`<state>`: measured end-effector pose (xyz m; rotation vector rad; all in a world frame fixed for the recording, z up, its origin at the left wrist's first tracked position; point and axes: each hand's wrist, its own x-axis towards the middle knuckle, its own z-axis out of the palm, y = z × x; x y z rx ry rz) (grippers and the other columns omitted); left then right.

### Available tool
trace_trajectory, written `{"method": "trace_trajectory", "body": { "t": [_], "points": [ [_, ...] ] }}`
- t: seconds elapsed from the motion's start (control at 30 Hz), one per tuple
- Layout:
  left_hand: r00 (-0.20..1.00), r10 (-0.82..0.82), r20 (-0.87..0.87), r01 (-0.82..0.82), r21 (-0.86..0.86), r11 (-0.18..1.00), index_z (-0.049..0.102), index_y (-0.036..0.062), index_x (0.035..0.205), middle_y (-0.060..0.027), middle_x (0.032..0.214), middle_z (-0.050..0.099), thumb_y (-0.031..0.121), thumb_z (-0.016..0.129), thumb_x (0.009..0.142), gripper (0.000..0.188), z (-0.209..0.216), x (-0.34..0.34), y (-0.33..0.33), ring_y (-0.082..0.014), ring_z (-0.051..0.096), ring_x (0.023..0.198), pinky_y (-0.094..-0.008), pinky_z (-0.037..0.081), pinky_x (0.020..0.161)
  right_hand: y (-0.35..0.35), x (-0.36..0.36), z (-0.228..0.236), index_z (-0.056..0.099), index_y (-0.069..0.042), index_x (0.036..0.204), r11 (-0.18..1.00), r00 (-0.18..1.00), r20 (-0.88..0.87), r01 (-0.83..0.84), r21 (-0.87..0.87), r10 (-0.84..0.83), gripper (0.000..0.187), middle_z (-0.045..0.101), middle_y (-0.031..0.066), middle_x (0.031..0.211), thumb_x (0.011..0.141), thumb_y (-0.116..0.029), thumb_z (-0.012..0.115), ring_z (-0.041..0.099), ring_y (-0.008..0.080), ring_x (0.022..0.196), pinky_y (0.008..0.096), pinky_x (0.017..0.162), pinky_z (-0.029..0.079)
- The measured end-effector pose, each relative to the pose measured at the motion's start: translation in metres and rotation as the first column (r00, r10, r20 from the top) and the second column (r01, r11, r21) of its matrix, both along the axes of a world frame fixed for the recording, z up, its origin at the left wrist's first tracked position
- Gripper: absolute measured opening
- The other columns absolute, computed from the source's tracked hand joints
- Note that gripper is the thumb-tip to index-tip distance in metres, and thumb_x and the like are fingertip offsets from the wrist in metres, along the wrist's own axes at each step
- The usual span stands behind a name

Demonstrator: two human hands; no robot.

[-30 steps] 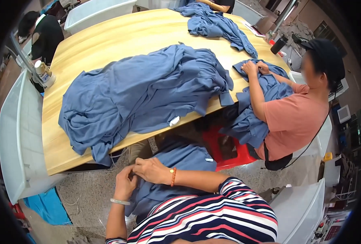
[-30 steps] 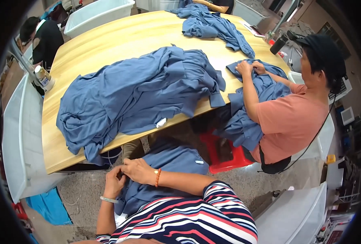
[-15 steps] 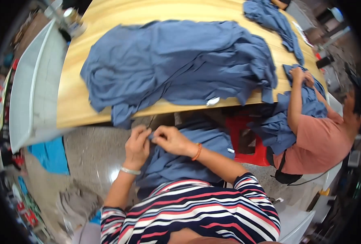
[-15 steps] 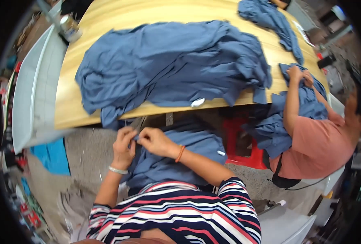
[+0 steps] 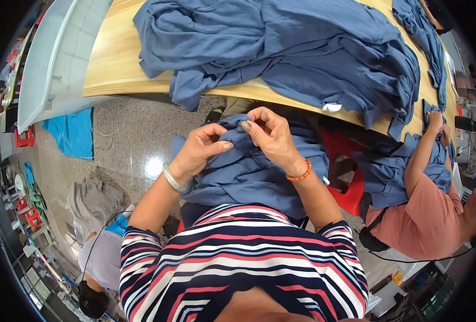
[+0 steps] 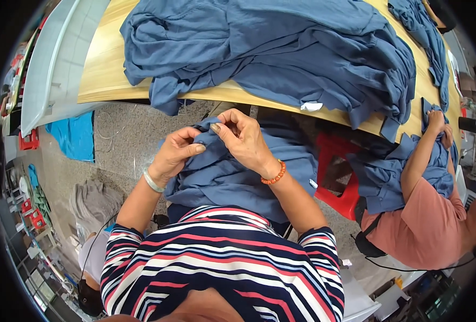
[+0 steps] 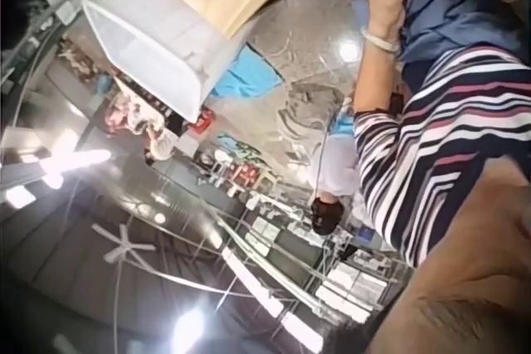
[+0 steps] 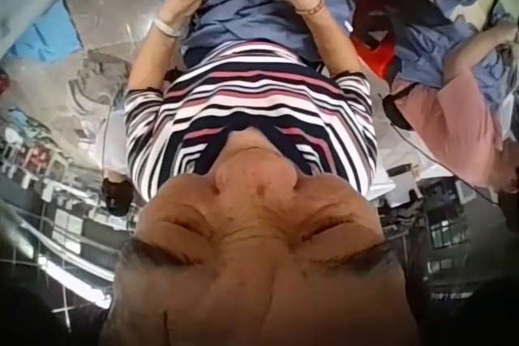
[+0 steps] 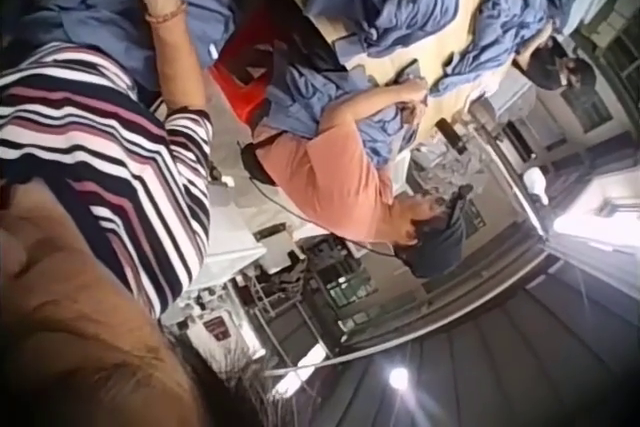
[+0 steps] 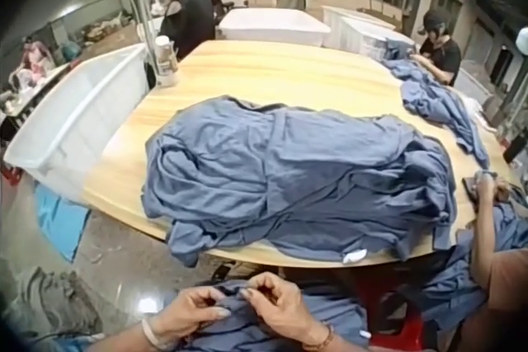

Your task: Inspect blue garments for quality control, checking seams and fabric details.

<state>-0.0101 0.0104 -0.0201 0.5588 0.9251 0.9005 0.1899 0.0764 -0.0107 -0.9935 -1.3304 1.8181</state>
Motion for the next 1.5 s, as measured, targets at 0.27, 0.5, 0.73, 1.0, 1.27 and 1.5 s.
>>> {"method": "trace_trajectory", "body": {
  "t": [0.27,0.5,0.73,1.0,1.27,1.5],
  "points": [
    [0.965,-0.048,-0.258,0.071,0.080,0.994,0.066,-0.0024,0.103,0.0018,0.095,0.063,-0.001,0.067,0.088,0.015,0.013,-0.001,-0.002,-0.0033,0.056,0.086,-0.0182,0.046,0.078,-0.004,-0.009,-0.002,0.057,0.002,0.091,0.842,0.934,0.310,-0.019,0.539,-0.178,0.011,0.055,0.0069,0.084,0.085,0.000,0.066,0.053,0.0121,0.060,0.0256,0.055,0.043],
    [0.956,-0.007,-0.292,0.044,0.122,0.991,0.065,-0.0030,0.105,0.0021,0.095,0.063,0.000,0.062,0.092,0.014,0.022,0.002,-0.005,-0.0022,0.054,0.086,-0.0173,0.044,0.076,-0.011,-0.007,0.002,0.058,0.001,0.090,0.914,0.971,0.235,-0.055,0.403,-0.045,0.006,0.056,0.0040,0.088,0.087,0.001,0.064,0.051,0.0070,0.063,0.0226,0.054,0.040],
    [0.954,-0.027,-0.298,0.069,0.131,0.989,0.066,-0.0020,0.104,0.0030,0.093,0.064,0.001,0.064,0.091,0.013,0.021,0.000,-0.005,-0.0017,0.054,0.084,-0.0176,0.044,0.075,-0.013,-0.010,-0.002,0.059,0.002,0.090,0.953,0.983,0.184,-0.031,0.303,-0.027,0.005,0.054,0.0027,0.091,0.088,-0.001,0.063,0.046,0.0049,0.064,0.0213,0.055,0.038],
    [0.887,0.070,-0.456,0.045,0.237,0.970,0.066,0.0040,0.098,0.0077,0.085,0.058,0.014,0.068,0.089,0.013,0.017,0.008,0.006,-0.0005,0.047,0.074,-0.0168,0.036,0.064,-0.010,-0.002,-0.008,0.058,-0.001,0.098,0.993,0.999,-0.008,-0.043,0.114,0.044,0.005,0.054,0.0015,0.094,0.095,-0.004,0.057,0.058,0.0064,0.073,0.0221,0.064,0.050],
    [0.944,0.146,-0.296,-0.087,0.203,0.975,0.061,0.0038,0.090,0.0040,0.087,0.061,0.000,0.064,0.088,0.006,-0.004,0.012,0.006,-0.0022,0.053,0.075,-0.0172,0.042,0.069,-0.012,-0.001,-0.022,0.056,0.001,0.094,0.974,0.996,-0.083,-0.021,0.226,0.041,0.008,0.055,0.0055,0.084,0.091,-0.006,0.058,0.058,0.0115,0.070,0.0264,0.062,0.048],
    [0.961,0.164,-0.222,-0.123,0.187,0.975,0.064,0.0019,0.094,0.0011,0.091,0.064,-0.002,0.063,0.089,0.007,-0.019,0.015,0.008,-0.0045,0.056,0.080,-0.0191,0.045,0.075,-0.013,0.004,-0.017,0.055,-0.001,0.098,0.794,0.982,0.179,-0.061,0.604,-0.061,0.017,0.055,0.0151,0.091,0.085,-0.006,0.063,0.060,0.0351,0.081,0.0390,0.068,0.049]
  ]
}}
